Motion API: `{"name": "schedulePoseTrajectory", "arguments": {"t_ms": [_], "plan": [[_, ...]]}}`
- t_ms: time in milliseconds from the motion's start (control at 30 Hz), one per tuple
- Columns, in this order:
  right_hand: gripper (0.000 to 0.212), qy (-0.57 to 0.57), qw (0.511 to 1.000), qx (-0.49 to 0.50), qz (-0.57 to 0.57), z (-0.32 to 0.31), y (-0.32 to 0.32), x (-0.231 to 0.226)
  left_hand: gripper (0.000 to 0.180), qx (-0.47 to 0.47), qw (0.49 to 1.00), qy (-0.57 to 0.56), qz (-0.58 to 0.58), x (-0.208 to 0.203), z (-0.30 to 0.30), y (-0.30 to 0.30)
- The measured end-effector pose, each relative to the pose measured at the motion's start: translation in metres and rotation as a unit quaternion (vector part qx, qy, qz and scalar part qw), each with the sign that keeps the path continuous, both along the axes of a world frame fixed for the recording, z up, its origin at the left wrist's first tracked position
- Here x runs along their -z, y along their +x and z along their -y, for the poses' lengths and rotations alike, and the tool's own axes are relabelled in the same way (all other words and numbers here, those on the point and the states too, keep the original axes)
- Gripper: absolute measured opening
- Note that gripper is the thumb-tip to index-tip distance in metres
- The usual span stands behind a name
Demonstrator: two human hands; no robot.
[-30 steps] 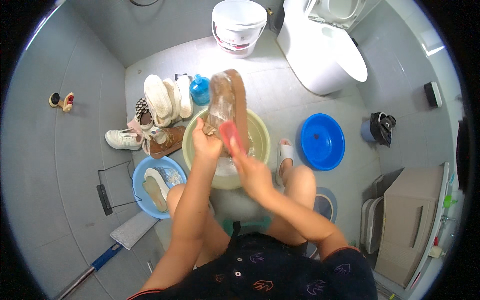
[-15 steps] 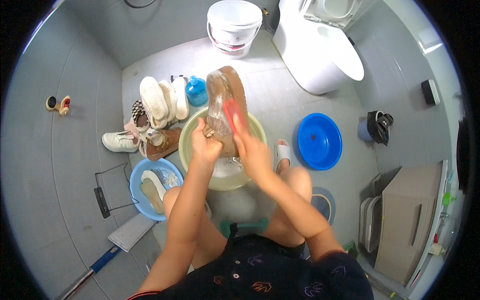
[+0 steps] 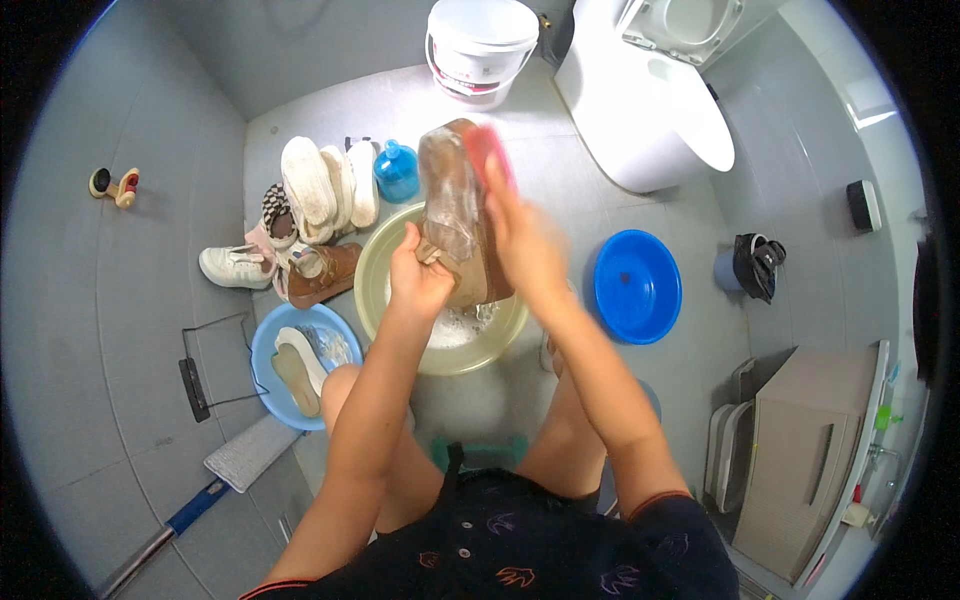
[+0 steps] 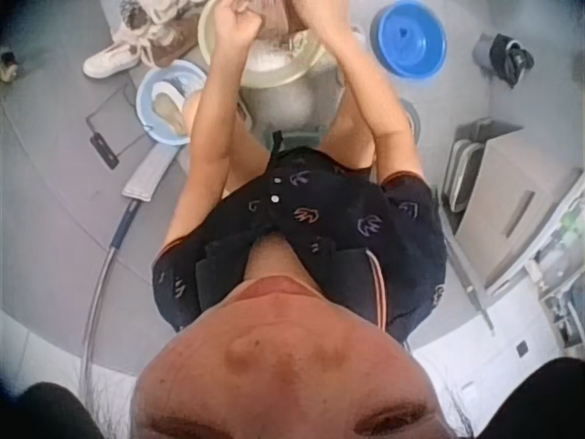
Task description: The person scrubs a white sneaker with a pink brush in a basin of soapy water. They then rinse the sneaker and place it aside. Next, they pick up a pair of brown shoes and scrub them with the same brush in the soapy water, focusing on the soles and sides.
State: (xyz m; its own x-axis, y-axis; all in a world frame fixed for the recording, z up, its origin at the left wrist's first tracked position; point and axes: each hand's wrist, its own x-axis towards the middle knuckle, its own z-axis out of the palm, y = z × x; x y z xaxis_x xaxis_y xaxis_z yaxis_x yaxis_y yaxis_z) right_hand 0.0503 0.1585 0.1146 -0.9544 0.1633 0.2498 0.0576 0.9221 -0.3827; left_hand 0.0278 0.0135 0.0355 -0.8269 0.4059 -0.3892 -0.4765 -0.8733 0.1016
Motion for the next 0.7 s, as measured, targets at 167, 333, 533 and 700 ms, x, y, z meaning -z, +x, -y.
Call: {"name": "schedulePoseTrajectory", "arguments": {"t_ms": [167, 333, 533, 700], "plan": [[0.051, -0.001, 0.999, -0.022, 0.046, -0.001, -0.024, -0.010, 0.037, -0.015, 0.999, -0.032, -0.011, -0.015, 0.000, 0.001], [0.049, -0.048, 0.996, -0.038, 0.059, -0.031, -0.020, -0.003, 0.031, 0.033, 0.984, -0.175, -0.024, -0.024, -0.003, 0.001], [0.049, -0.054, 0.994, -0.098, -0.019, -0.006, 0.028, 0.017, 0.040, 0.043, 0.992, -0.106, -0.046, -0.020, 0.005, 0.007], [0.053, -0.077, 0.992, -0.094, 0.016, -0.003, 0.023, 0.003, 0.072, 0.023, 0.987, -0.123, -0.102, -0.029, 0.006, 0.006]]}}
